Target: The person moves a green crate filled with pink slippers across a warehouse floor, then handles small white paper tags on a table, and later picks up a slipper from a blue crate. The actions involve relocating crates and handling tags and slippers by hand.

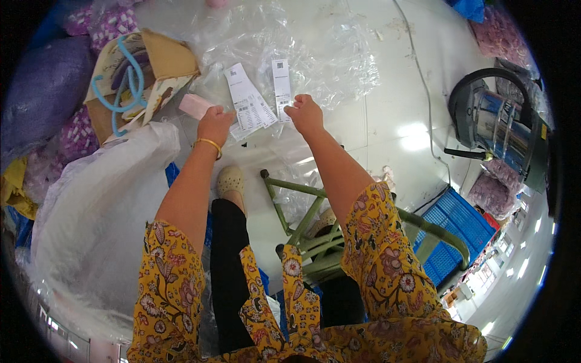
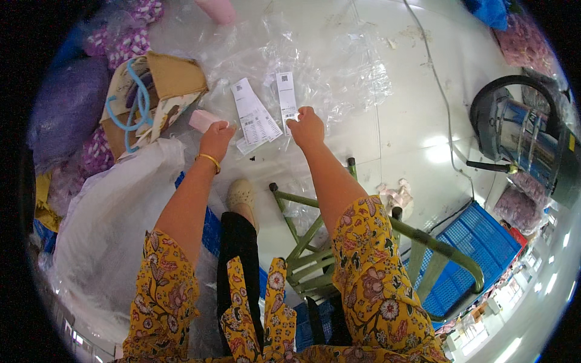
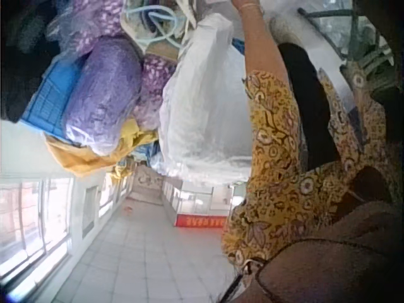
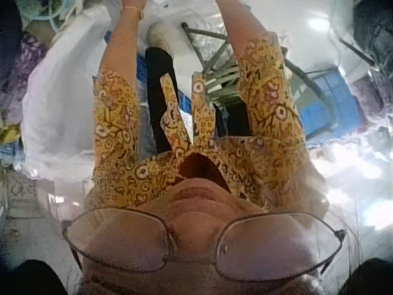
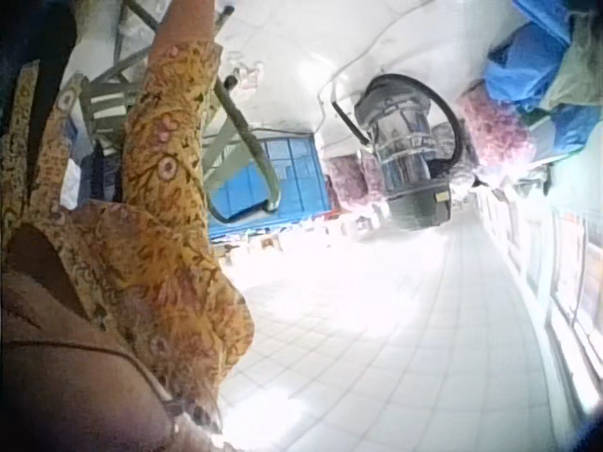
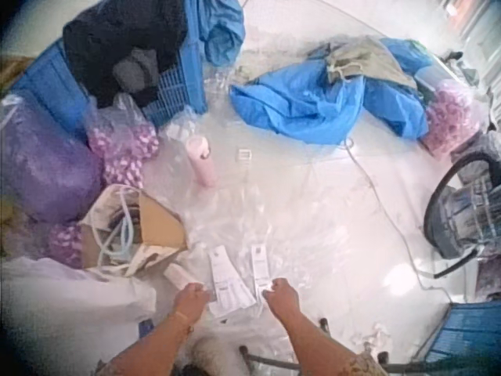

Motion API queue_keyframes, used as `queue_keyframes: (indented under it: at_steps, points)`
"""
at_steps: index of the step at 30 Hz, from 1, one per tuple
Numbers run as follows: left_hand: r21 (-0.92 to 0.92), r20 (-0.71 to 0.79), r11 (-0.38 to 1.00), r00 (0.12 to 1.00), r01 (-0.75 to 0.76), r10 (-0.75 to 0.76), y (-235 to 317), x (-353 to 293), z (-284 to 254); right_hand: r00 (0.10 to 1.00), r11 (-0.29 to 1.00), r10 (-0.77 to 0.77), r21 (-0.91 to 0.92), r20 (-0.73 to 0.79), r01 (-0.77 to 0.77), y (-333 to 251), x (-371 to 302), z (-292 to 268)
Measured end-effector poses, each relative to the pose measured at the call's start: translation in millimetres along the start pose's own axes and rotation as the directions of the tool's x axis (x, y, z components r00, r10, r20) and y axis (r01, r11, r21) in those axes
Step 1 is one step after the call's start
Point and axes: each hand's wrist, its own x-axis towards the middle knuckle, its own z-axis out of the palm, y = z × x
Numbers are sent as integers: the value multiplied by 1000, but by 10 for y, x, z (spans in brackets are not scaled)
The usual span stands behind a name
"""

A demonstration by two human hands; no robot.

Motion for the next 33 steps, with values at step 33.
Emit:
queue_keyframes:
  at_steps: [33]
  points:
    - [-686,248,697,967,211,-49,335,-809,121,929,825,-135,559,345,-88,-28,-242,-106]
